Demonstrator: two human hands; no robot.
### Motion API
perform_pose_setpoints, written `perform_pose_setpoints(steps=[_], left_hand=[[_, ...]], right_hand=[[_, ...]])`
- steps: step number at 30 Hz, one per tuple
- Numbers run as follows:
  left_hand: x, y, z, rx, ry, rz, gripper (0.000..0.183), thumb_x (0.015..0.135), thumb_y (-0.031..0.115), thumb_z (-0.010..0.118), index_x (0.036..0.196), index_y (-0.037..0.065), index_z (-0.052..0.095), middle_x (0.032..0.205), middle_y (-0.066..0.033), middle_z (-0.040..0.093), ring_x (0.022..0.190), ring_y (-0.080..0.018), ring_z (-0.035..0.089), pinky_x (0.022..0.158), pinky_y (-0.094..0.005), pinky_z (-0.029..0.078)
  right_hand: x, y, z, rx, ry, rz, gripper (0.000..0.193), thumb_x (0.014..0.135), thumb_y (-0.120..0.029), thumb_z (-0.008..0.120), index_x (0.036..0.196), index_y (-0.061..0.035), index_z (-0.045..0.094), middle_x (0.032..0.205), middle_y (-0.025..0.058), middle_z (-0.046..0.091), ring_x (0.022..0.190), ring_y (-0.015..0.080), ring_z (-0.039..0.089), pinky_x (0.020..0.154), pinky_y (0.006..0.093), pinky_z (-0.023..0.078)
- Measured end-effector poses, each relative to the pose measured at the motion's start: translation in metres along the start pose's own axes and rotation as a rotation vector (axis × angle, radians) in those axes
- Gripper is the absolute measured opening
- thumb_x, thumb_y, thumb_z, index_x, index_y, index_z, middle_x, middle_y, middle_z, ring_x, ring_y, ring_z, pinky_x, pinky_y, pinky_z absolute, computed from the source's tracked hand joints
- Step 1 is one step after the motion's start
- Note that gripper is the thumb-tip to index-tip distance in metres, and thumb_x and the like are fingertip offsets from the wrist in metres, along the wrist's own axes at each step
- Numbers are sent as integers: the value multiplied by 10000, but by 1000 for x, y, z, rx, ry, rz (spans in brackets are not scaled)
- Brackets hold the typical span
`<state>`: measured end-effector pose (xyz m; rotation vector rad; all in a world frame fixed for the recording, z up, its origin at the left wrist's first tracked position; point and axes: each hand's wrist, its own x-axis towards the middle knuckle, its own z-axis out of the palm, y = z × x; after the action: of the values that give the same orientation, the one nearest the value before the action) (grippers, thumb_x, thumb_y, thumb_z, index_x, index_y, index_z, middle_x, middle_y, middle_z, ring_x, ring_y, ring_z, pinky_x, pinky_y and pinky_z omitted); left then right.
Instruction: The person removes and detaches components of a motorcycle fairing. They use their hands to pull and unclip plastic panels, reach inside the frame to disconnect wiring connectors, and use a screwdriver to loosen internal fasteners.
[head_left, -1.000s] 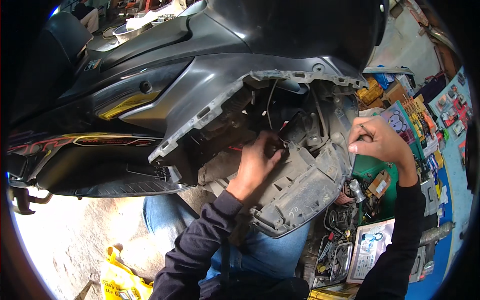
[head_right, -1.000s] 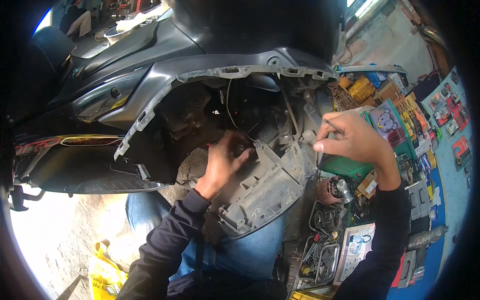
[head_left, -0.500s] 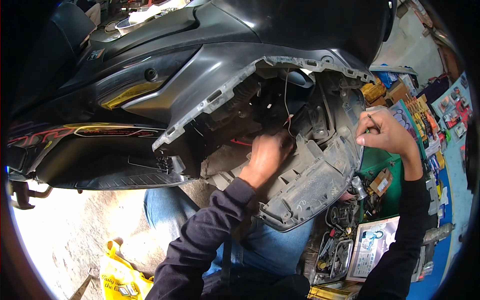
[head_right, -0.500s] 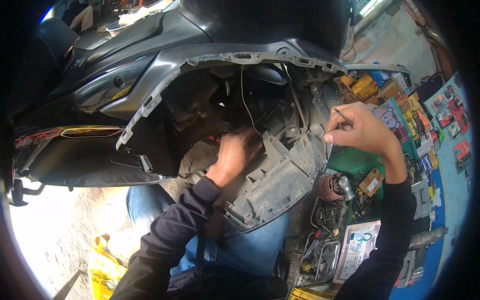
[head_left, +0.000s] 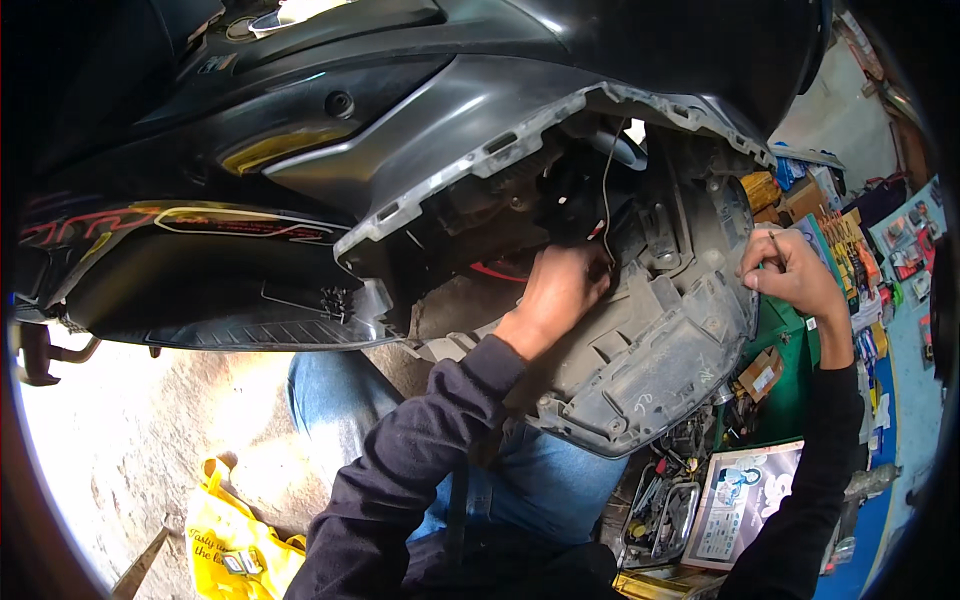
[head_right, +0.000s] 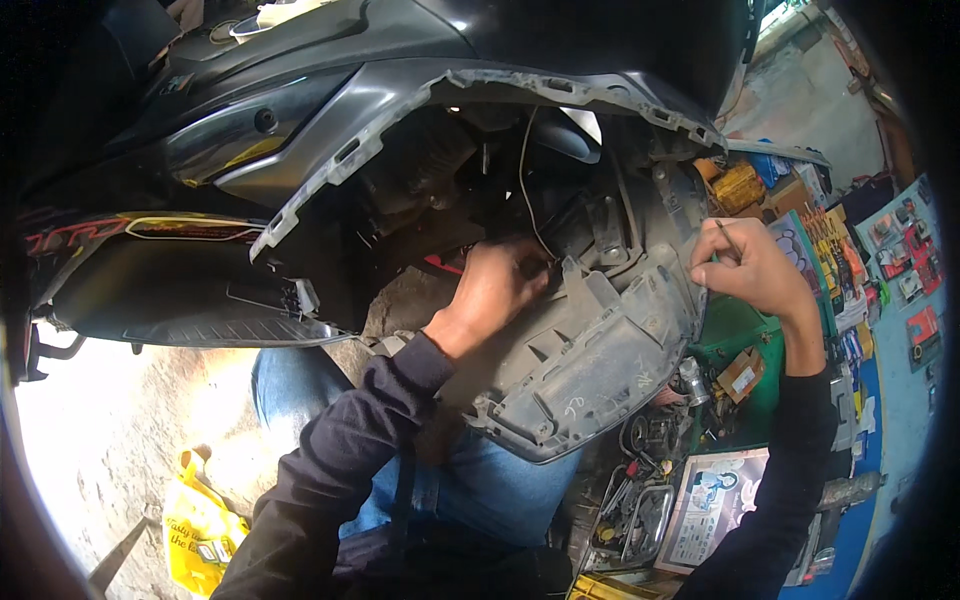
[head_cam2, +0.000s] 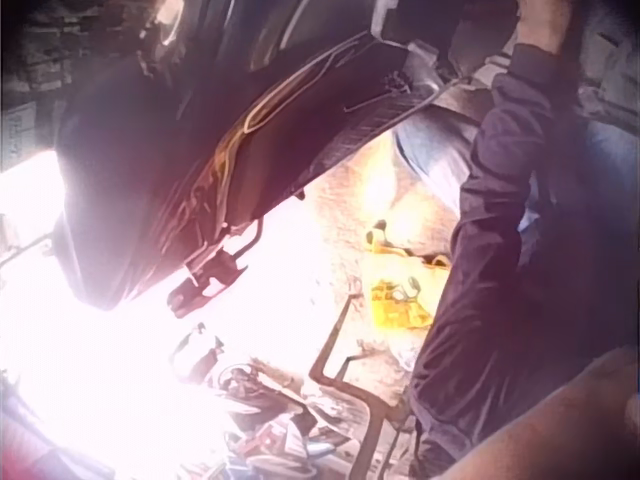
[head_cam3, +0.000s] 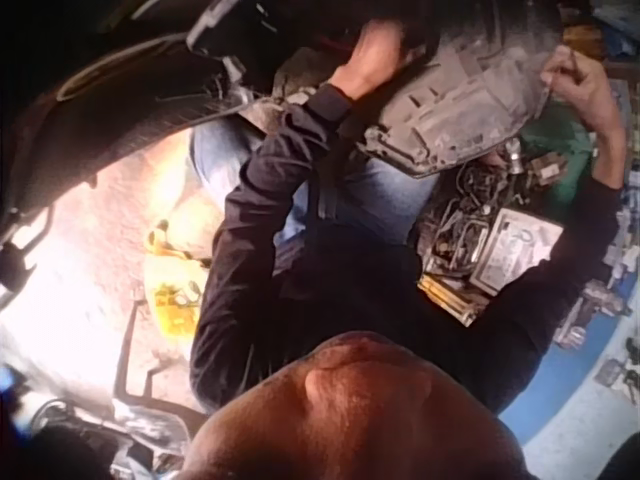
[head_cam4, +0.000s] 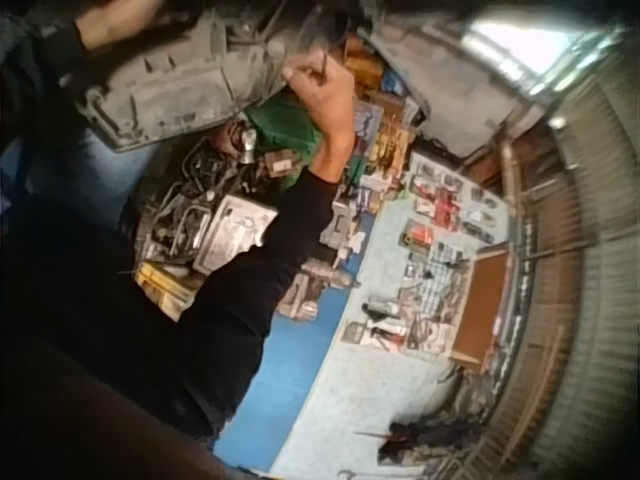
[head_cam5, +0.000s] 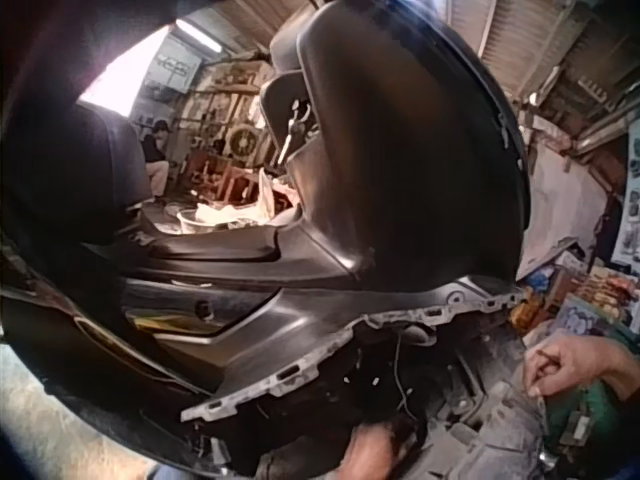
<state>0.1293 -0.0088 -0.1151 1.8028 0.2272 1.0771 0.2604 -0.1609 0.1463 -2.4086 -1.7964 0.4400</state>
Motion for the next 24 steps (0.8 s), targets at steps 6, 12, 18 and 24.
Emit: perform_pose_setpoints(steps=[6, 12, 18, 24], left_hand=[[6, 4, -10, -206, -84, -152, 194, 743, 87, 730, 913, 10, 676, 795, -137, 687, 679, -234, 670, 654, -330, 515], [-1, -2, 4, -43, 76, 14, 148, 758, 75, 717, 885, 11, 677, 806, -138, 683, 714, -267, 670, 651, -330, 518], [0, -5, 5, -65, 84, 51, 136, 745, 89, 701, 842, 1, 664, 786, -147, 666, 685, -286, 651, 630, -340, 511], [-1, 2, 5, -61, 139, -54, 204, 681, 143, 700, 810, -11, 666, 790, -168, 662, 666, -303, 644, 642, -353, 517]], right_hand=[[-2, -5, 0, 61, -4, 21, 116, 725, -94, 679, 696, -4, 613, 674, -14, 512, 608, 59, 372, 546, 239, 274], [-1, -7, 0, 53, -15, 38, 119, 733, -90, 673, 696, -2, 603, 679, -17, 514, 623, 60, 382, 548, 238, 275], [0, -7, 1, 43, -24, 34, 111, 740, -90, 667, 707, -4, 606, 701, -16, 504, 623, 57, 385, 547, 237, 275], [-3, -8, 2, 36, -19, 35, 110, 752, -91, 659, 721, 2, 609, 707, -9, 504, 627, 58, 393, 551, 235, 286]])
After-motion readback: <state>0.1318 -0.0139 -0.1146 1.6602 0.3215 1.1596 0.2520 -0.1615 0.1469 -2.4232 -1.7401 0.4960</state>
